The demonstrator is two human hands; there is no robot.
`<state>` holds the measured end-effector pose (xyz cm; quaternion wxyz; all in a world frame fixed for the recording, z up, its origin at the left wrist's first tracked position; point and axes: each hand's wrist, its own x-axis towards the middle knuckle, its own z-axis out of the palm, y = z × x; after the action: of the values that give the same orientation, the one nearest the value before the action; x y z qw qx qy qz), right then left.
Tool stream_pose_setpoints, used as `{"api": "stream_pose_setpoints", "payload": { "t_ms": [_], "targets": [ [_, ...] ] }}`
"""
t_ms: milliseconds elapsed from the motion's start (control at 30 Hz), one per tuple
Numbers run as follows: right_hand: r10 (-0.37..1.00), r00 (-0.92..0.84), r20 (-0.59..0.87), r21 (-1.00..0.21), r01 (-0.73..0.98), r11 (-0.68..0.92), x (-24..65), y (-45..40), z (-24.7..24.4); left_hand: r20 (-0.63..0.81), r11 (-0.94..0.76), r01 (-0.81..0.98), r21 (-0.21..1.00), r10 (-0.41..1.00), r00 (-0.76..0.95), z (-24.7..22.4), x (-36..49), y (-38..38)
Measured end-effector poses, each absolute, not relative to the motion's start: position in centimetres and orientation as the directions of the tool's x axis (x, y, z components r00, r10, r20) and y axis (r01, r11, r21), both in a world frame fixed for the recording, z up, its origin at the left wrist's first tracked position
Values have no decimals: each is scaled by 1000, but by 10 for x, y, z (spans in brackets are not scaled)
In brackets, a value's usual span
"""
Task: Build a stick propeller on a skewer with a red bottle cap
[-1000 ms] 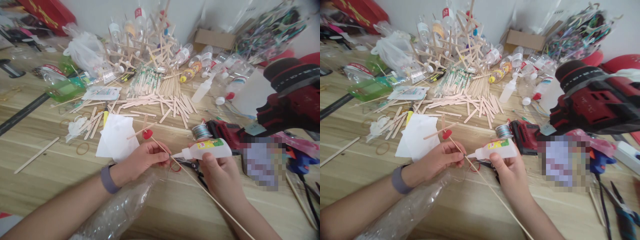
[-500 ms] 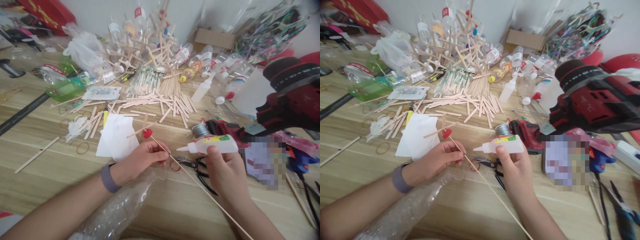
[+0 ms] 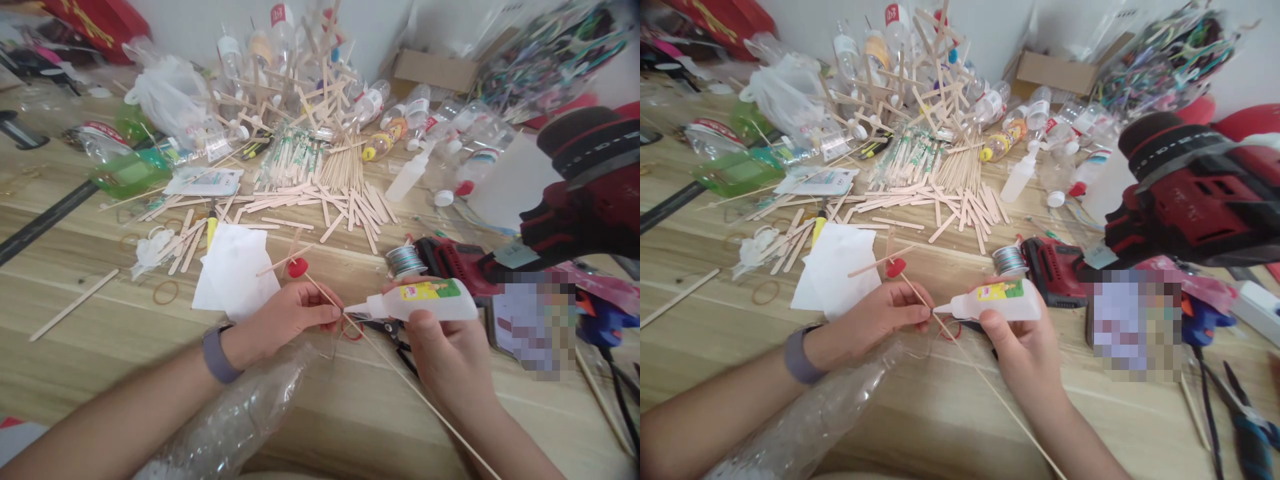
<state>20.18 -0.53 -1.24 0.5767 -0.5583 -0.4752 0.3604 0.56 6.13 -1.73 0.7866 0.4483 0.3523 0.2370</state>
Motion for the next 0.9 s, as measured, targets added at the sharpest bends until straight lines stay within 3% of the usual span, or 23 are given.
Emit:
{"api": "stream_pose_setpoints", "payload": {
  "t_ms": [900],
  "targets": [
    [934, 209, 289, -929, 298, 221, 200, -9, 0, -324, 490, -74, 869, 675, 662, -20, 6, 62]
  ]
}}
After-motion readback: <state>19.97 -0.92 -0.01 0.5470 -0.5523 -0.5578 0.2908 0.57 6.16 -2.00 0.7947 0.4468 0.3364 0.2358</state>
